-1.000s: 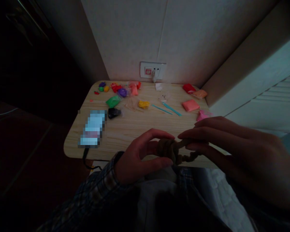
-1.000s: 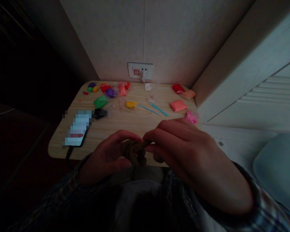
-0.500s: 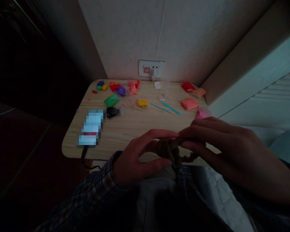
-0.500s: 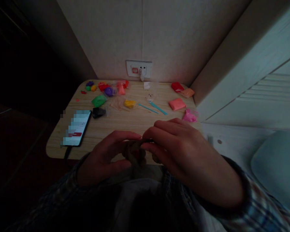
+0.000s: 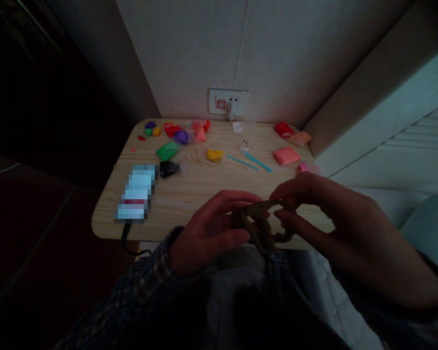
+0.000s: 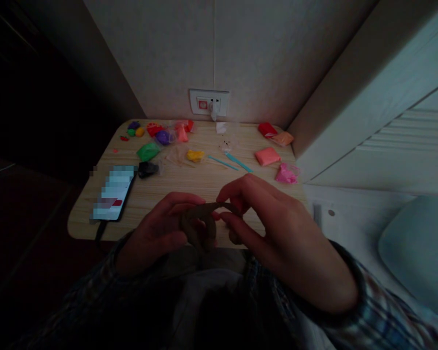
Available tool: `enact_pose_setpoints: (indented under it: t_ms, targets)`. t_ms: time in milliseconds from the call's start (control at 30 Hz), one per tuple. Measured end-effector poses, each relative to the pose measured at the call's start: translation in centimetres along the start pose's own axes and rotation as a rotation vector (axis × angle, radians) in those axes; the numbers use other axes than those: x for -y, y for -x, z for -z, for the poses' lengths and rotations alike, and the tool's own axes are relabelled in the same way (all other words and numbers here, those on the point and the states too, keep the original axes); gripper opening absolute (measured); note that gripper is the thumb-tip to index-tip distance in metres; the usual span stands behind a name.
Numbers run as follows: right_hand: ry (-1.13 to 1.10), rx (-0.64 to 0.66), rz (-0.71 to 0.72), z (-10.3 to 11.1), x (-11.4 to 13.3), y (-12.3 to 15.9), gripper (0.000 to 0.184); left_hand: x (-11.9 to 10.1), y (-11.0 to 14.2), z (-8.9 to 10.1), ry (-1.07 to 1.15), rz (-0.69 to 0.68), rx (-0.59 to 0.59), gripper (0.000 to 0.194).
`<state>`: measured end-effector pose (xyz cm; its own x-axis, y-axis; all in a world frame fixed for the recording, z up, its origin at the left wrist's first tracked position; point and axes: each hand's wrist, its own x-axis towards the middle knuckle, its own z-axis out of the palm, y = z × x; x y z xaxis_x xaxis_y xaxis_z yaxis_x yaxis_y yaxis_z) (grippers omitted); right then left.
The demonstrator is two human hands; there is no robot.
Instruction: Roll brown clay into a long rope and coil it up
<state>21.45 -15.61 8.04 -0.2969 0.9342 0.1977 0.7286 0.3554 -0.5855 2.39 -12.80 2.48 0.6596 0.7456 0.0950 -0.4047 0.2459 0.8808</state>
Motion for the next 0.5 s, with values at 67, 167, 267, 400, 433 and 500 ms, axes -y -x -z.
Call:
enact_pose_setpoints:
  t_ms: [67, 167, 267, 400, 433, 500]
  targets:
    - [0.064, -0.021, 0.015, 0.0, 0.24, -0.03, 0.006, 0.12, -0.07, -0.03, -0.046, -0.035, -0.022, 0.032]
    - [0.125, -0.057, 0.042, 0.11, 0.53, 0.02, 0.007, 0.27, 0.0, -0.12, -0.138, -0.071, -0.048, 0.034]
    - [0.137, -0.054, 0.053, 0.25, 0.67, 0.18, 0.007, 0.33, 0.2, -0.26, -0.241, -0.086, -0.071, 0.039]
    - [0.141, -0.059, 0.038, 0.27, 0.83, 0.27, 0.006, 0.31, 0.29, -0.45, -0.433, -0.128, -0.12, 0.044]
    - [0.144, -0.061, 0.035, 0.24, 0.9, 0.25, 0.006, 0.3, 0.27, -0.48, -0.495, -0.152, -0.133, 0.045]
    - [0.139, -0.062, 0.031, 0.15, 1.07, 0.16, 0.006, 0.32, 0.22, -0.52, -0.613, -0.205, -0.162, 0.046]
